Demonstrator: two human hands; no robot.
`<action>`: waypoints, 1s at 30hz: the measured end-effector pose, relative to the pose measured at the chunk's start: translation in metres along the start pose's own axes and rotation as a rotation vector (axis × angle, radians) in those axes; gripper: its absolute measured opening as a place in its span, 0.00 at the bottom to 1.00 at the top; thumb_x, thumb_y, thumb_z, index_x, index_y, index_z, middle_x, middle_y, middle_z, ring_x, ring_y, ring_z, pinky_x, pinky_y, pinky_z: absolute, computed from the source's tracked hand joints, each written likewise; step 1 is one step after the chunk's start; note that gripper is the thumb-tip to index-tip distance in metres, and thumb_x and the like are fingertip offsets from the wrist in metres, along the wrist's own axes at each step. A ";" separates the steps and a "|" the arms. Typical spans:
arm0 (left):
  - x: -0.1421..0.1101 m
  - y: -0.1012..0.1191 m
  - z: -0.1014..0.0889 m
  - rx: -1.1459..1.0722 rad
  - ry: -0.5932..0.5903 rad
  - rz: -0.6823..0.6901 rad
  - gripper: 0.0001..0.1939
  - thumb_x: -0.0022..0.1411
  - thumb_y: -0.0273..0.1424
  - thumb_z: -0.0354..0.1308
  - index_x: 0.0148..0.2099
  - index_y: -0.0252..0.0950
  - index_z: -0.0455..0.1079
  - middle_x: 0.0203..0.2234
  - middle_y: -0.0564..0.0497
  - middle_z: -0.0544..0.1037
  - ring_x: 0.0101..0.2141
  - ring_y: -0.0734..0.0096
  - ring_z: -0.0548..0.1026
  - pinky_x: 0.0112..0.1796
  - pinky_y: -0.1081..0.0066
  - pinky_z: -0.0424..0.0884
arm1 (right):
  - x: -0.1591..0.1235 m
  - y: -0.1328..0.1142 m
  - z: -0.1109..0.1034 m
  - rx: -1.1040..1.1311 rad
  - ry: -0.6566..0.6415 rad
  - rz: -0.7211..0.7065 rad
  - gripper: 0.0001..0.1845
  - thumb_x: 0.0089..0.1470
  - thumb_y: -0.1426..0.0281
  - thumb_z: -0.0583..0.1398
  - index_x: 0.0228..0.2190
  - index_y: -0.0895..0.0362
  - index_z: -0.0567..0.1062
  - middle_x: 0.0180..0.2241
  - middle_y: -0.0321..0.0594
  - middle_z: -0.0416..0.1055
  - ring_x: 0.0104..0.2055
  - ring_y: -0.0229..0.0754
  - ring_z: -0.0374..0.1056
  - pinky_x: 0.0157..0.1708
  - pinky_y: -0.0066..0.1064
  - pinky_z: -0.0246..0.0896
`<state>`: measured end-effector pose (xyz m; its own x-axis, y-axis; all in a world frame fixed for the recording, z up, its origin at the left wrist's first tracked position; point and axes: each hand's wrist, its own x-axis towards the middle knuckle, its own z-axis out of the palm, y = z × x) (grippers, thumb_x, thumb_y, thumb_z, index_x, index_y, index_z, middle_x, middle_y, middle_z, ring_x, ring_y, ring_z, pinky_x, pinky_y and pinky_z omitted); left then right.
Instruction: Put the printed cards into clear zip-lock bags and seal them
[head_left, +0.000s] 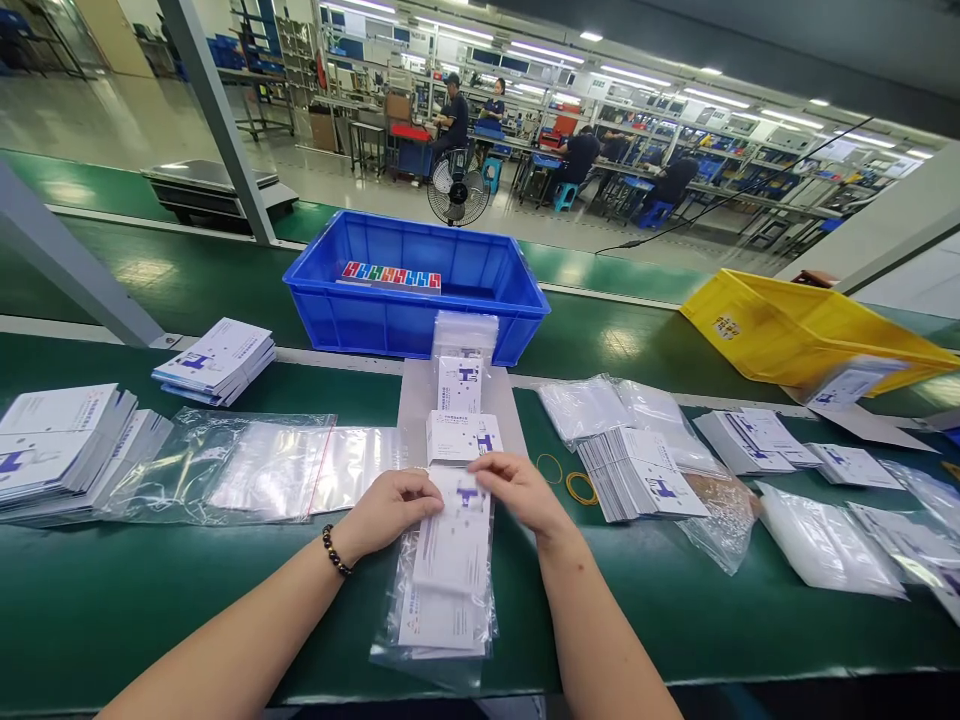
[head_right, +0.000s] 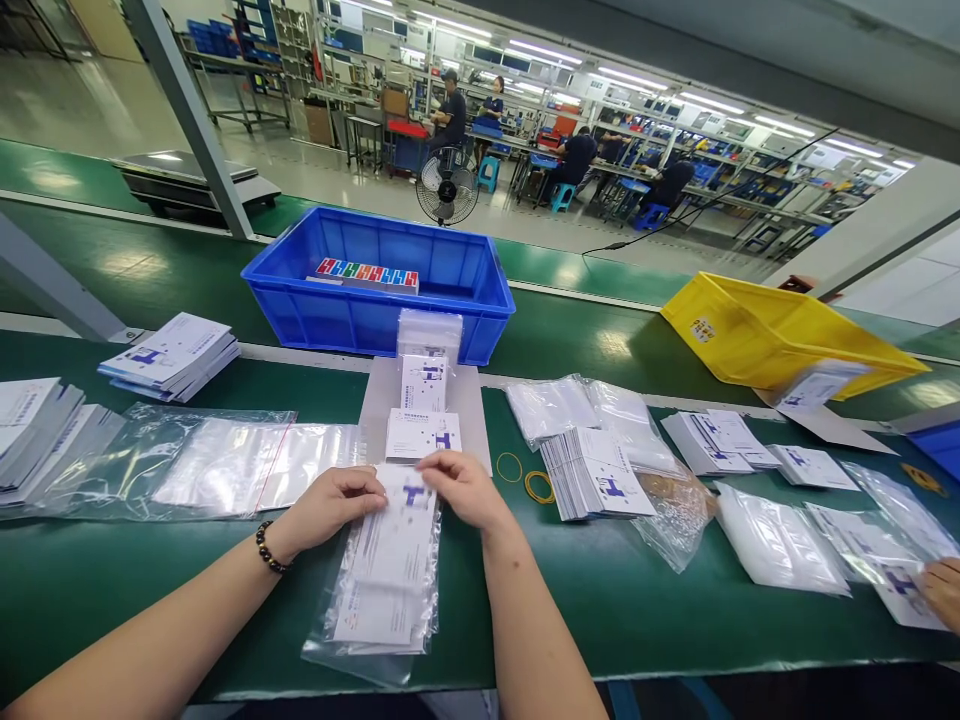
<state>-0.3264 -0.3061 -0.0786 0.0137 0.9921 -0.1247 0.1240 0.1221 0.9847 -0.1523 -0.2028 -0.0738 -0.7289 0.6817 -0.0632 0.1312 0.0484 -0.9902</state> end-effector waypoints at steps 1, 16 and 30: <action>0.000 0.000 0.001 -0.017 0.034 0.017 0.08 0.51 0.33 0.56 0.25 0.33 0.71 0.25 0.51 0.70 0.28 0.72 0.68 0.31 0.72 0.65 | -0.001 -0.002 0.002 -0.041 -0.112 -0.020 0.09 0.44 0.64 0.60 0.25 0.58 0.73 0.26 0.36 0.65 0.28 0.35 0.62 0.31 0.29 0.57; 0.002 -0.001 0.004 -0.249 0.149 -0.193 0.09 0.47 0.34 0.58 0.24 0.32 0.65 0.18 0.56 0.67 0.21 0.78 0.63 0.24 0.76 0.61 | -0.003 -0.001 0.016 0.039 -0.100 0.132 0.11 0.39 0.69 0.61 0.30 0.59 0.71 0.23 0.32 0.61 0.24 0.32 0.56 0.25 0.25 0.52; 0.001 -0.002 0.002 -0.176 0.181 -0.126 0.15 0.51 0.40 0.53 0.22 0.34 0.60 0.14 0.59 0.61 0.16 0.81 0.57 0.20 0.78 0.55 | -0.002 -0.002 0.015 0.069 0.015 0.175 0.09 0.38 0.66 0.61 0.18 0.60 0.69 0.19 0.34 0.64 0.22 0.32 0.56 0.24 0.26 0.50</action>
<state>-0.3248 -0.3051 -0.0810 -0.1701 0.9559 -0.2392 -0.0614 0.2320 0.9708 -0.1611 -0.2153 -0.0731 -0.6891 0.6859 -0.2339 0.2084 -0.1215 -0.9705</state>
